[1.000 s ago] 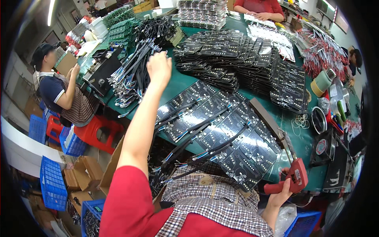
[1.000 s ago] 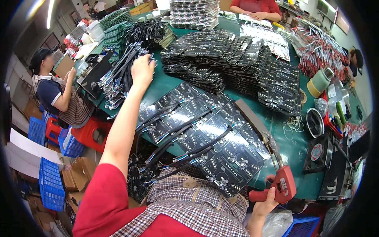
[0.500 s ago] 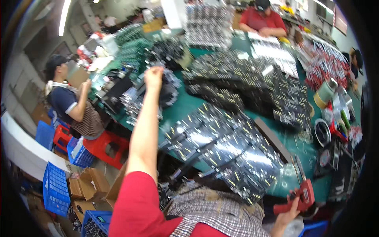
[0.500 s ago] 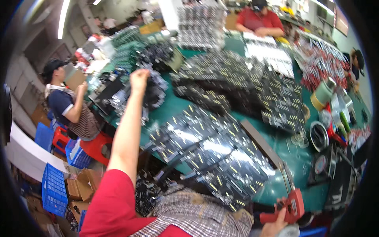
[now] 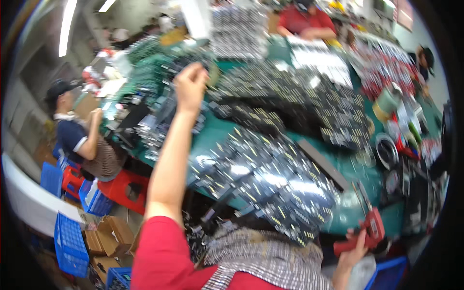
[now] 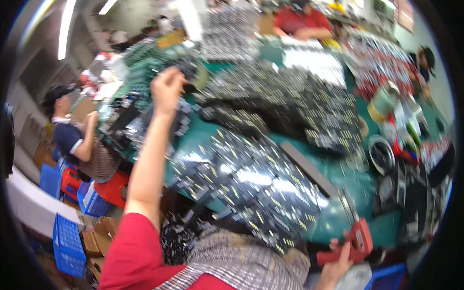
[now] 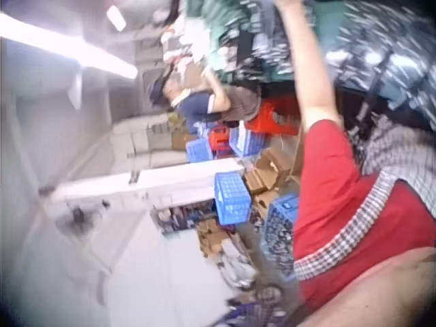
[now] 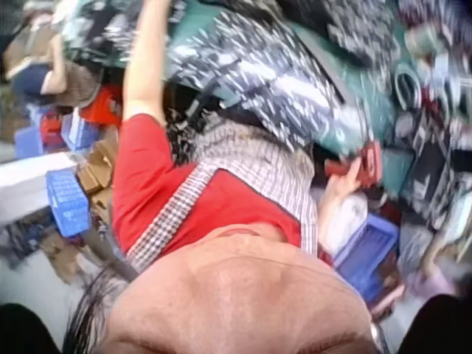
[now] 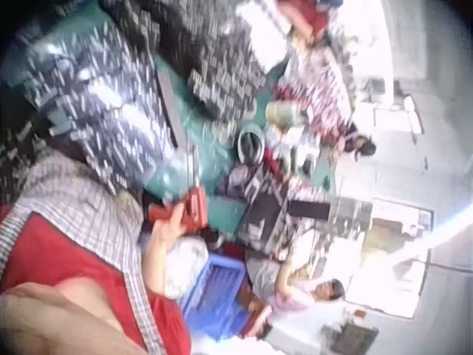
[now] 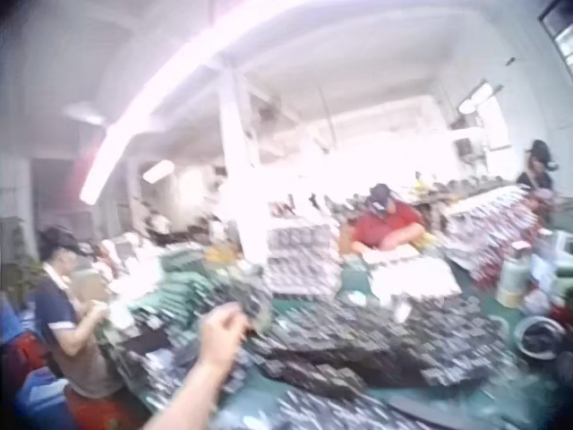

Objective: The person attaches wire harnesses to circuit board panels by soldering them with a soldering gun.

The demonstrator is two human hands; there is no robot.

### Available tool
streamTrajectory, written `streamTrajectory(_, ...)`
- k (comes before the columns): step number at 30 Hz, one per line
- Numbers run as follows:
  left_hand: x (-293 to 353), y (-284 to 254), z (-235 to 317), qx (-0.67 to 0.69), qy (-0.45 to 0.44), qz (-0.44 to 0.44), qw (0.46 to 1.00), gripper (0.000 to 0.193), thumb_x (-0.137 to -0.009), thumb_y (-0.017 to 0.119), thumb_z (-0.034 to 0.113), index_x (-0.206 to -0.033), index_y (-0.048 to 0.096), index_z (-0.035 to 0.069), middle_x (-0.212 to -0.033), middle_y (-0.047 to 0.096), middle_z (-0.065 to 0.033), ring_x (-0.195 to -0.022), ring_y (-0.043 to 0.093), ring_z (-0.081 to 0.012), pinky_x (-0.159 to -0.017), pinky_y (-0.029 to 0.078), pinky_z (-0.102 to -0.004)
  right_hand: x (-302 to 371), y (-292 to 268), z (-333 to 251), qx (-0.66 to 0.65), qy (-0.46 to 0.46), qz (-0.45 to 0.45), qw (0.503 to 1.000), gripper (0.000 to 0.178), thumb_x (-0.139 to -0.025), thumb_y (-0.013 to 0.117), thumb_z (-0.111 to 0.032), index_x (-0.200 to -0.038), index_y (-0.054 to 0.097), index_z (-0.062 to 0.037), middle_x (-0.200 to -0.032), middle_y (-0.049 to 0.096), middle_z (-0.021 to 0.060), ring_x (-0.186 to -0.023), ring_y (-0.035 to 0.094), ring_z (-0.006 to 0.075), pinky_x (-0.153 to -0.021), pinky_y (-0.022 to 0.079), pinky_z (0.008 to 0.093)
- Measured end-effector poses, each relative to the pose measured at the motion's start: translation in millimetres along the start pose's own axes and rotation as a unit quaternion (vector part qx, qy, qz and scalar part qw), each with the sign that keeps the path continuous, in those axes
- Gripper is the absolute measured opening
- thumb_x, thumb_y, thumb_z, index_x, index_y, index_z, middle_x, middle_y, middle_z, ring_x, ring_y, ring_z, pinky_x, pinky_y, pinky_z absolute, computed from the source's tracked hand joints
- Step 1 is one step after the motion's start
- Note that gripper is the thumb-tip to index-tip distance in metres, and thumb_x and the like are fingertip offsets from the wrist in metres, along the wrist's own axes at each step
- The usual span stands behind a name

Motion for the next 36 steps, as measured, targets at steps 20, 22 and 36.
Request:
streamTrajectory(20, 338.8, 52.5, 174.7, -0.005, -0.103, -0.457, 0.884, 0.032, -0.073, 0.069, 0.005, -0.103, 0.061, 0.001, -0.079, 0.057, -0.0046, -0.066, 0.056, -0.0194, -0.057, 0.047, -0.0276, 70.1, -6.1, -17.3, 0.013, 0.147, -0.254, 0.956, 0.069, -0.077, 0.071, -0.029, -0.129, 0.038, 0.0037, -0.107, 0.056, 0.0222, -0.066, 0.057, 0.0164, -0.059, 0.049, 0.0276)
streamTrajectory(22, 337.5, 50.5, 186.8, -0.081, 0.057, -0.449, 0.888, 0.036, -0.071, 0.069, 0.003, -0.107, 0.061, 0.001, -0.077, 0.056, -0.0038, -0.063, 0.054, -0.0163, -0.054, 0.046, -0.0277, 74.9, -9.8, -13.3, 0.023, 0.169, -0.259, 0.951, 0.073, -0.076, 0.072, -0.03, -0.13, 0.036, 0.0043, -0.107, 0.056, 0.0216, -0.067, 0.057, 0.0166, -0.06, 0.049, 0.0269)
streamTrajectory(36, 347.0, 47.4, 181.7, -0.155, 0.038, -0.437, 0.885, 0.032, -0.067, 0.066, 0.001, -0.098, 0.064, 0.003, -0.066, 0.051, -0.004, -0.057, 0.052, -0.0182, -0.049, 0.042, -0.0292, 83.9, 8.0, -5.3, 0.112, 0.258, -0.289, 0.915, 0.075, -0.061, 0.082, -0.04, -0.109, 0.049, 0.0071, -0.072, 0.059, 0.0071, -0.058, 0.052, 0.0094, -0.052, 0.037, 0.0205)
Point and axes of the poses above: each hand's wrist, its own x-axis away from the middle knuckle, its own y-axis out of the palm, z = x × y, the point moved 7 cm from there along -x, towards the middle knuckle
